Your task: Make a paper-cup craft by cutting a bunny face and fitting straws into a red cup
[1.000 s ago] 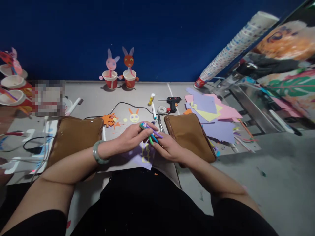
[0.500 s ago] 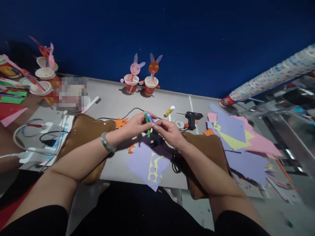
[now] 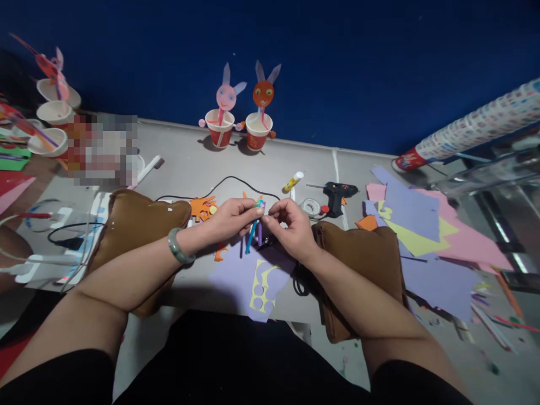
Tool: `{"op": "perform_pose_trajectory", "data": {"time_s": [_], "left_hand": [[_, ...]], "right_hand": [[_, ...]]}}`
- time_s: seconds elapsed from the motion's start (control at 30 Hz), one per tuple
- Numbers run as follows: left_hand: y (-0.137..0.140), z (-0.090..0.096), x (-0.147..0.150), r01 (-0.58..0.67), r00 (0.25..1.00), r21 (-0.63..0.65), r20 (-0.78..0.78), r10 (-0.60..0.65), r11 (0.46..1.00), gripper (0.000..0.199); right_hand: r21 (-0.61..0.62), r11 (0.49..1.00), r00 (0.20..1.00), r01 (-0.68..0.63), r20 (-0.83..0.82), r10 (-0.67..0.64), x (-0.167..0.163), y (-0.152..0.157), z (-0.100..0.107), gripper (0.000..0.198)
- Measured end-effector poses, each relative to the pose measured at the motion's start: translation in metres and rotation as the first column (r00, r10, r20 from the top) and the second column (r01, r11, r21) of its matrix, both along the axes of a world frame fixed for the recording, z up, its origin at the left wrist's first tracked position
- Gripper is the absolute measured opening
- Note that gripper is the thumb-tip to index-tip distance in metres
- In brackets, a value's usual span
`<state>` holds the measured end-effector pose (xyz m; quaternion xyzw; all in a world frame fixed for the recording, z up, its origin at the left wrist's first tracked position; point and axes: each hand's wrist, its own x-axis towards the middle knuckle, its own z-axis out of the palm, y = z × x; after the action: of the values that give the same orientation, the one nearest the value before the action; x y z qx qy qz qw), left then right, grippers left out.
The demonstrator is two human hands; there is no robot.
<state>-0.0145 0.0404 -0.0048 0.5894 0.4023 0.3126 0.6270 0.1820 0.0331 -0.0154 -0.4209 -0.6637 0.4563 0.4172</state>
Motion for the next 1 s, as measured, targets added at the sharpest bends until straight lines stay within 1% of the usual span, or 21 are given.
{"op": "perform_pose_trajectory", "data": {"time_s": [0.07,0.1,0.13,0.17,0.2,0.27,0.37,0.4,0.43,0.47,0.5,0.57,0.67,0.73,0.83,1.0], "left_hand": [[-0.001,-0.001,0.0,0.037,0.999,-0.029,-0.008,-0.038,0.999,0.04],[-0.001,-0.001,0.0,0.051,0.999,-0.043,-0.012,-0.052,0.998,0.037],[-0.001,-0.001,0.0,0.066,0.998,-0.05,-0.022,-0.067,0.997,0.033],[-0.002,0.0,0.001,0.079,0.996,-0.046,-0.038,-0.081,0.996,0.028],[-0.002,0.0,0.002,0.088,0.994,-0.032,-0.064,-0.09,0.996,0.022],[-0.003,0.002,0.004,0.084,0.988,0.031,-0.136,-0.079,0.996,0.012],[-0.007,0.003,0.007,0.063,0.969,0.168,-0.245,-0.02,0.984,0.011],[-0.009,0.002,0.008,0.059,0.96,0.216,-0.279,0.004,0.975,0.012],[-0.011,0.001,0.009,0.056,0.95,0.262,-0.311,0.03,0.964,0.014],[-0.014,-0.001,0.01,0.053,0.939,0.302,-0.34,0.055,0.952,0.016],[-0.017,-0.002,0.011,0.05,0.929,0.335,-0.362,0.079,0.941,0.017],[-0.022,-0.006,0.014,0.049,0.915,0.375,-0.389,0.109,0.926,0.017],[-0.03,-0.009,0.019,0.067,0.913,0.391,-0.395,0.102,0.918,0.015],[-0.033,-0.01,0.021,0.073,0.919,0.387,-0.384,0.089,0.919,0.016],[-0.037,-0.01,0.023,0.062,0.926,0.358,-0.369,0.08,0.932,0.017],[-0.039,-0.011,0.025,0.032,0.952,0.273,-0.3,0.054,0.961,0.016]], "right_hand": [[0.123,0.992,1.0,0.026,0.009,-0.027,0.001,0.001,-0.001,0.029],[0.209,0.978,0.999,0.025,0.04,-0.035,0.002,0.001,-0.002,0.026],[0.31,0.951,0.996,0.018,0.08,-0.045,0.003,0.002,-0.002,0.022],[0.414,0.91,0.99,0.008,0.122,-0.064,0.004,0.002,-0.002,0.018],[0.513,0.859,0.982,-0.008,0.165,-0.09,0.005,0.003,-0.001,0.017],[0.659,0.75,0.958,-0.049,0.243,-0.152,0.008,0.004,0.0,0.017],[0.769,0.623,0.9,-0.142,0.363,-0.242,0.01,0.002,0.003,0.015],[0.787,0.592,0.878,-0.175,0.397,-0.268,0.01,0.001,0.004,0.014],[0.795,0.573,0.86,-0.201,0.423,-0.285,0.011,-0.001,0.006,0.013],[0.793,0.568,0.847,-0.221,0.444,-0.291,0.011,-0.003,0.007,0.012],[0.783,0.577,0.839,-0.233,0.462,-0.288,0.011,-0.006,0.009,0.01],[0.738,0.628,0.827,-0.246,0.497,-0.262,0.012,-0.01,0.012,0.01],[0.658,0.705,0.813,-0.264,0.545,-0.204,0.016,-0.015,0.015,0.012],[0.614,0.737,0.816,-0.281,0.557,-0.152,0.018,-0.016,0.017,0.012],[0.564,0.768,0.822,-0.304,0.562,-0.088,0.019,-0.016,0.017,0.011],[0.547,0.79,0.841,-0.278,0.536,-0.075,0.018,-0.015,0.019,0.015]]}}
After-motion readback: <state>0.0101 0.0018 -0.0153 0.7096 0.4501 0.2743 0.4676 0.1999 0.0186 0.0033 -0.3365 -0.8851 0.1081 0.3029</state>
